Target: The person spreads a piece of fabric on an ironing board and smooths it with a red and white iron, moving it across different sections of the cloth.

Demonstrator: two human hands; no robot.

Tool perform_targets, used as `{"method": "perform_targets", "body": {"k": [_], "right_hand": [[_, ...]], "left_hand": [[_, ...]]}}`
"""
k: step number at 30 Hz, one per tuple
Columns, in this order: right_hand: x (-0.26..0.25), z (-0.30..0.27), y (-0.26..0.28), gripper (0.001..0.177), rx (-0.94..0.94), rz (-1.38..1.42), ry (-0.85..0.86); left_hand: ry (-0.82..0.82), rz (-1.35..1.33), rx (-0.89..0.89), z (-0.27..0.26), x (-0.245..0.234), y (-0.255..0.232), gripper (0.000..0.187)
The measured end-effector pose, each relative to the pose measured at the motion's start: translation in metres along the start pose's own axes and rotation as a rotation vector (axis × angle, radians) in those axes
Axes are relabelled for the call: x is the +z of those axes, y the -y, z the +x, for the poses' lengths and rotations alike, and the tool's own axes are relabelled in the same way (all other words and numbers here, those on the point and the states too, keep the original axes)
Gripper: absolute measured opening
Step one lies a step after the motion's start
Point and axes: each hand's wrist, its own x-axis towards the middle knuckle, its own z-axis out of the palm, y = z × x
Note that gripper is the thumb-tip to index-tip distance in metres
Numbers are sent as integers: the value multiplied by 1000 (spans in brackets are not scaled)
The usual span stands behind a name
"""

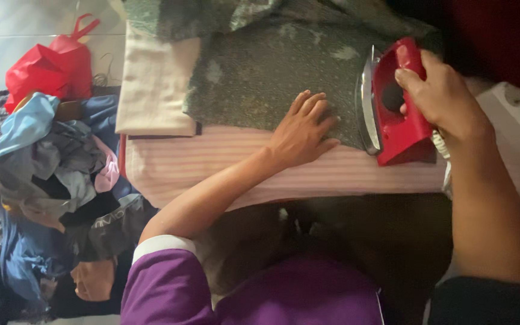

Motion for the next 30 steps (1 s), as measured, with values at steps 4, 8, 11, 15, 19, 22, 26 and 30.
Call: {"method": "perform_targets", "body": {"k": [4,8,11,15,19,22,26,30], "right_hand": [[-9,-9,-5,43,30,42,-9],[-11,20,-11,41,102,-8,-45],[-8,55,-23,43,104,115,-73],[-11,80,-33,37,39,110,-113],[-14,64,-30,36,52,54,-125],[-18,35,-27,36,93,95,-107],[-23,-16,-28,37,148,44,-147],[-32,-45,-32,39,173,46,-147]], "left_hand": [[-1,-13,52,14,6,-12,53],[-7,2,80,25,10,-17,56],[-20,-23,83,31,14,-16,55],[-32,-53,96,31,14,-13,54],[-28,-21,98,29,12,-15,52],[-18,-26,94,28,13,-19,53],[-32,5,136,28,16,-21,51],[-57,-15,160,32,20,-27,48]]}}
